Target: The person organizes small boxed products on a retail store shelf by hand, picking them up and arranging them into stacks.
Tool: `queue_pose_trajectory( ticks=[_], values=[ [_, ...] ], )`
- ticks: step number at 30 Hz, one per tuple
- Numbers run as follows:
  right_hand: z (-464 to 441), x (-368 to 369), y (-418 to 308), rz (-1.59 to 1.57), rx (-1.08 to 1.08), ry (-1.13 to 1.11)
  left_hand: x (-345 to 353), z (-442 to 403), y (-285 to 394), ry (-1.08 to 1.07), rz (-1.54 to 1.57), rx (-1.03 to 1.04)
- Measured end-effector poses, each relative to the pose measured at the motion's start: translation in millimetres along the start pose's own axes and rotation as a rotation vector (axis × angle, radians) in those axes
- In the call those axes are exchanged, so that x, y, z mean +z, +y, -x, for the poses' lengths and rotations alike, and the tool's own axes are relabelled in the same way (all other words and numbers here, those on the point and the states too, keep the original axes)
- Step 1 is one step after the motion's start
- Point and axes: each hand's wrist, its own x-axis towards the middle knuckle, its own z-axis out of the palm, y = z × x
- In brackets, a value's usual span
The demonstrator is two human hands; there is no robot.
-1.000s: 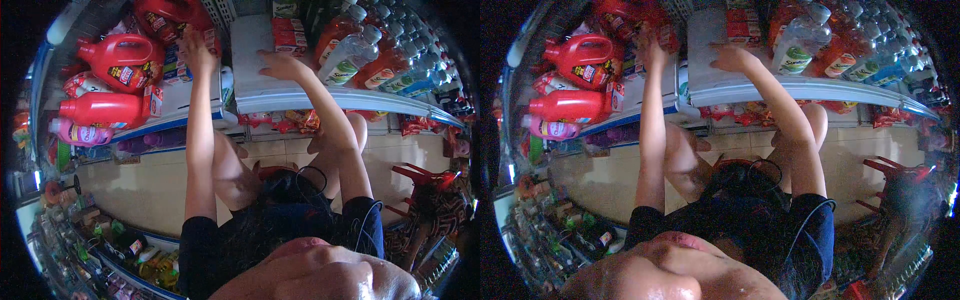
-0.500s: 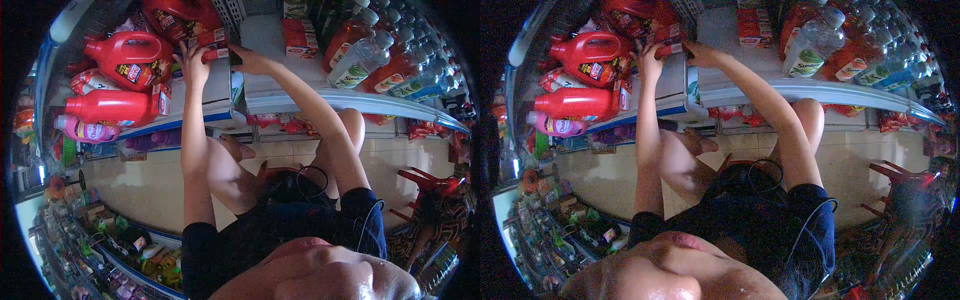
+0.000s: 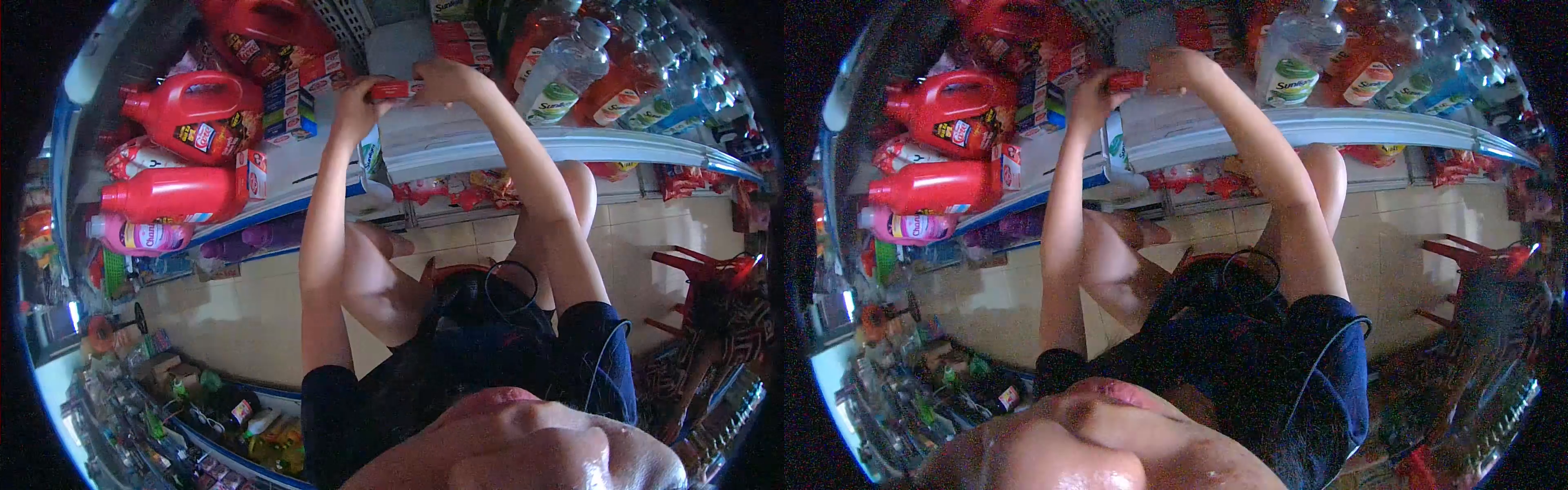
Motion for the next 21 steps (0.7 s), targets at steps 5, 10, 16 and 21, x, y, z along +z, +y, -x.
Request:
queue_pose_trajectory(
  ticks=[5, 10, 16, 21],
  values=[
    [29.6, -10.5, 11.3, 0.119, 0.157, 0.022, 47.2, -13.9, 0.4, 0.090, 0.038, 0.179],
    [45.4, -10.8, 26.3, 0.328, 0.072, 0.222, 78.3, -36.3, 9.1, 0.181, -0.041, 0.200],
    [44.8, 2.4, 67.5, 0.605, -0.098, 0.078, 113.2, -45.2, 12.4, 0.218, -0.029, 0.267],
    [49.8, 6.2, 59.7, 0.659, -0.072, 0.102, 118.0, -41.6, 19.9, 0.305, 0.017, 0.197]
  ],
)
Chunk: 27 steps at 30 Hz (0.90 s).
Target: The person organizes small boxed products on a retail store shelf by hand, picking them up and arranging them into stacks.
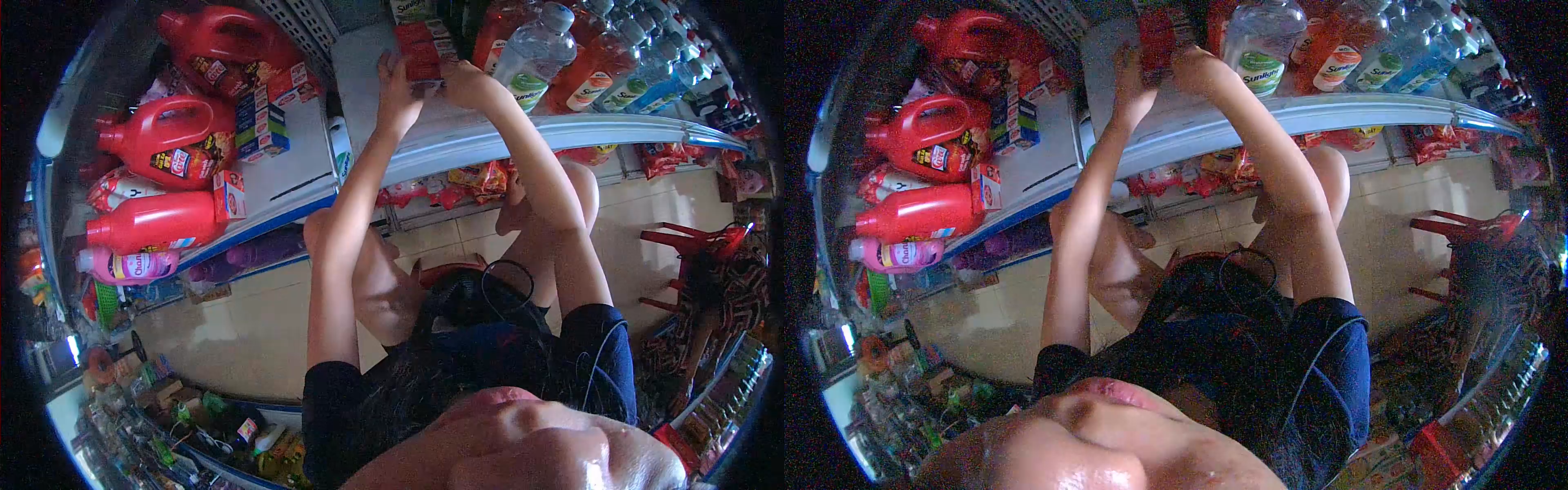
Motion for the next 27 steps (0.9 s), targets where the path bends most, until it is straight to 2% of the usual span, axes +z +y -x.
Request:
queue_pose_trajectory(
  ticks=[3, 4, 5, 6, 8, 9, 11, 12, 14, 18, 19, 21, 22, 24, 26, 27],
  values=[
    [-2.9, -5.5, 3.1, -0.040, -0.049, -0.011, -6.4, -2.3, 3.1, -0.052, -0.067, -0.091],
    [-3.2, -10.8, 1.3, -0.145, 0.028, -0.051, -9.6, -4.0, 8.2, -0.049, -0.068, -0.094],
    [-3.8, -16.1, -1.0, -0.249, 0.105, -0.090, -12.0, -5.0, 14.4, -0.043, 0.096, -0.199],
    [-5.1, -16.0, -1.5, -0.247, 0.101, -0.090, -12.4, -4.4, 15.1, -0.037, 0.262, -0.302],
    [-5.7, -15.7, -1.0, 0.004, 0.033, -0.170, -12.5, -6.2, 10.3, -0.090, 0.307, -0.359],
    [-5.4, -14.7, -0.3, 0.006, 0.032, -0.172, -10.4, -6.0, 6.8, -0.146, 0.355, -0.417],
    [-4.5, -11.9, 0.2, -0.261, 0.177, -0.093, -5.1, -2.1, 1.8, -0.126, 0.319, -0.428],
    [-4.4, -8.3, 1.5, -0.260, 0.174, -0.094, -2.5, 0.3, -1.5, -0.107, 0.282, -0.439],
    [-4.3, -1.4, 4.1, -0.059, 0.049, -0.079, 7.6, 3.0, -15.9, -0.094, 0.236, -0.401],
    [0.2, -10.5, -2.4, -0.042, -0.010, -0.070, 9.3, 4.8, -20.2, -0.100, 0.110, -0.375],
    [0.3, -11.8, -6.9, -0.072, 0.041, -0.046, 11.4, 4.9, -26.2, -0.098, 0.111, -0.377],
    [0.2, -18.1, -18.0, -0.100, 0.088, -0.025, 20.3, 3.8, -44.3, -0.233, 0.102, -0.219],
    [0.0, -26.1, -25.4, -0.067, 0.013, -0.061, 28.2, 5.4, -52.5, -0.231, 0.103, -0.220],
    [6.5, -36.6, -45.8, 0.028, -0.119, -0.071, 34.6, 5.3, -56.0, -0.127, 0.618, -0.548],
    [3.1, -28.1, -52.2, -0.149, -0.208, 0.055, 27.1, 6.6, -49.9, -0.106, 0.533, -0.489],
    [4.7, -46.4, -61.7, -0.177, -0.125, -0.081, 24.2, 8.7, -49.7, -0.086, 0.448, -0.430]
  ],
)
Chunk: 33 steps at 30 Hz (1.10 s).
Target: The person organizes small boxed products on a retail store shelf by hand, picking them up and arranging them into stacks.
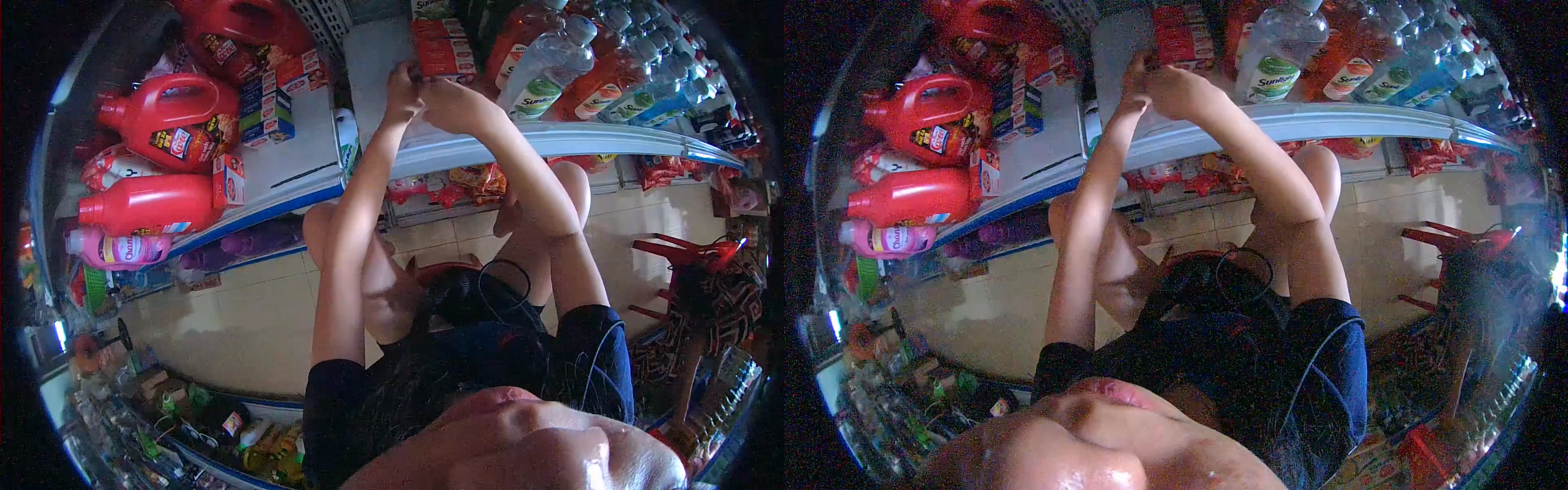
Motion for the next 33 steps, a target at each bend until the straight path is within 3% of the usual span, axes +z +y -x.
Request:
queue_pose_trajectory(
  ticks=[1, 3, 7, 9, 12, 14, 15, 17, 19, 21, 25, 27, 33],
  values=[
    [-5.0, 2.8, 0.9, -0.001, -0.004, 0.000, -2.3, 2.0, 0.5, 0.003, -0.002, -0.002],
    [-14.2, 7.2, 4.4, 0.008, -0.011, -0.005, -8.3, 7.2, 7.4, -0.033, 0.281, 0.018],
    [-20.2, 6.7, 4.4, -0.162, 0.016, 0.110, -43.0, -0.8, 13.1, -0.086, 0.247, -0.143],
    [-28.8, 6.8, 1.9, -0.239, 0.105, 0.113, -70.2, -10.5, 3.4, 0.079, -0.395, 0.251],
    [-48.3, 25.7, 2.7, -0.339, 0.121, 0.206, -114.5, -8.4, 34.5, 0.199, -0.645, 0.250],
    [-63.9, 35.3, -1.6, -0.256, 0.090, 0.234, -135.2, -9.3, 25.4, 0.559, -0.987, 0.516],
    [-73.0, 40.1, -4.4, -0.170, 0.057, 0.258, -139.1, -5.9, 26.3, 0.563, -0.990, 0.518],
    [-93.2, 55.3, -8.6, -0.222, 0.011, 0.322, -146.9, 5.3, 29.8, 0.440, -1.078, 0.208],
    [-106.4, 50.4, -16.9, -0.269, -0.040, 0.380, -154.8, 6.6, 15.3, 0.457, -1.027, 0.304],
    [-116.2, 42.8, -28.5, -0.519, 0.027, 0.502, -161.4, 3.8, 4.8, 0.381, -1.284, 0.213],
    [-140.3, 30.3, -36.0, -0.512, 0.108, 0.551, -165.0, 1.2, -0.4, 0.446, -1.219, 0.288],
    [-142.7, 19.9, -35.9, -0.447, 0.157, 0.436, -164.0, -2.1, 0.3, 0.511, -1.215, 0.292],
    [-152.0, 30.9, -29.7, -0.313, 0.209, 0.479, -152.9, 7.2, 37.8, 0.427, -1.295, 0.228]
  ],
)
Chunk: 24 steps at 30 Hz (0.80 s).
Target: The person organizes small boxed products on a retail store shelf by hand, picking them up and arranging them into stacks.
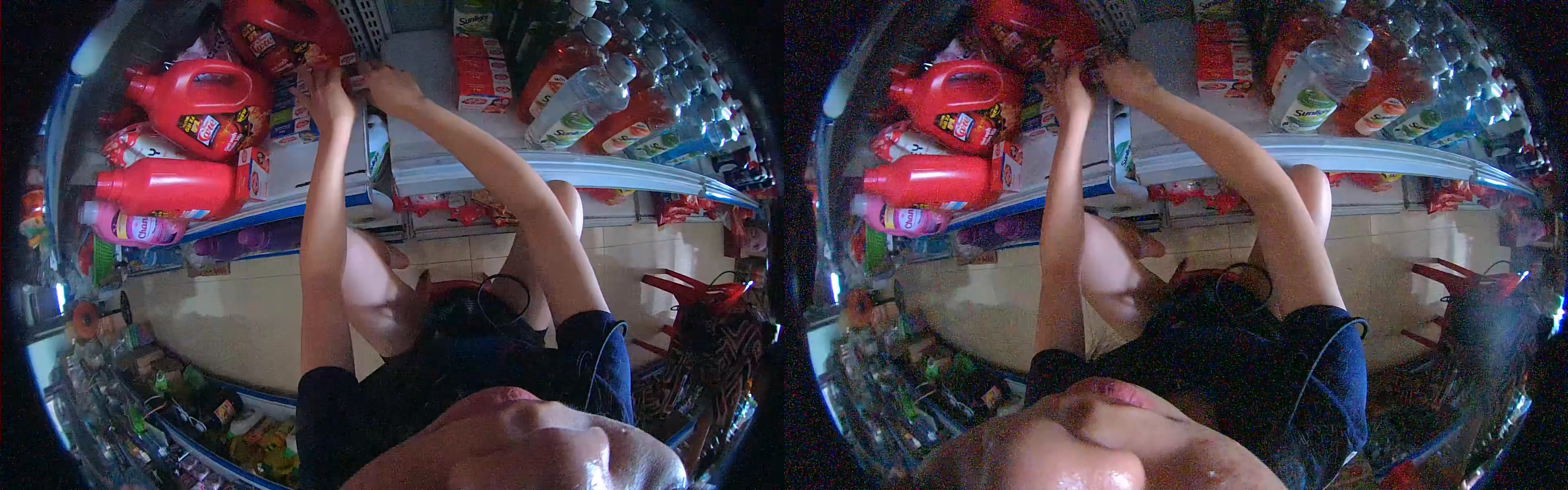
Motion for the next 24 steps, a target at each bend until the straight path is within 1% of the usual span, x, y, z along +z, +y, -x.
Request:
queue_pose_trajectory(
  ticks=[1, 3, 4, 5, 6, 7, 8, 9, 10, 11, 12, 13, 14, 15, 16, 20, 22, 24],
  values=[
    [6.2, -10.4, -0.6, 0.003, 0.004, 0.001, -2.2, 0.1, 4.5, 0.000, 0.004, 0.003],
    [22.9, -32.7, 5.4, 0.043, -0.032, -0.061, -7.9, 1.7, 12.5, -0.166, 0.498, -0.053],
    [25.5, -36.0, 12.4, 0.046, -0.028, -0.064, -18.1, 3.1, 17.8, -0.209, 0.524, 0.031],
    [28.2, -40.3, 20.4, 0.083, -0.026, -0.077, -27.5, 5.0, 26.1, -0.213, 0.533, 0.028],
    [33.6, -44.6, 27.3, 0.120, -0.020, -0.091, -39.7, 6.6, 36.8, -0.229, 0.644, 0.060],
    [45.3, -81.2, 10.8, 0.183, -0.014, -0.133, -46.5, 7.6, 44.3, -0.240, 0.754, 0.098],
    [48.7, -94.1, 15.6, 0.188, -0.033, -0.161, -47.4, 10.0, 47.5, -0.239, 0.856, 0.126],
    [54.1, -101.6, 23.8, 0.189, -0.051, -0.188, -44.6, 12.7, 51.7, -0.244, 0.859, 0.133],
    [61.2, -104.0, 34.9, 0.189, -0.126, -0.113, -40.8, 16.2, 57.6, -0.251, 0.888, 0.137],
    [68.8, -105.2, 45.4, 0.242, -0.163, -0.102, -37.0, 20.5, 62.4, -0.260, 0.917, 0.139],
    [74.8, -108.5, 53.4, 0.300, -0.204, -0.090, -38.3, 22.9, 67.8, -0.307, 0.989, 0.192],
    [85.4, -125.9, 46.7, 0.390, -0.278, -0.092, -38.8, 26.8, 73.4, -0.312, 0.993, 0.194],
    [89.8, -129.4, 48.8, 0.394, -0.274, -0.095, -39.1, 30.2, 80.2, -0.377, 0.986, 0.162],
    [93.4, -132.2, 51.0, 0.393, -0.124, -0.210, -41.8, 33.4, 87.9, -0.441, 0.980, 0.128],
    [96.8, -134.7, 53.8, 0.391, 0.026, -0.324, -47.9, 35.8, 95.4, -0.428, 0.924, 0.134],
    [106.4, -127.0, 70.5, 0.462, 0.028, -0.291, -33.7, 39.7, 112.7, -0.385, 0.978, 0.132],
    [107.8, -125.4, 72.0, 0.497, 0.143, -0.322, -24.4, 38.0, 119.2, -0.283, 0.960, 0.190],
    [107.8, -118.3, 81.2, 0.483, 0.163, -0.295, -17.6, 37.9, 126.6, -0.299, 0.916, 0.168]
  ],
)
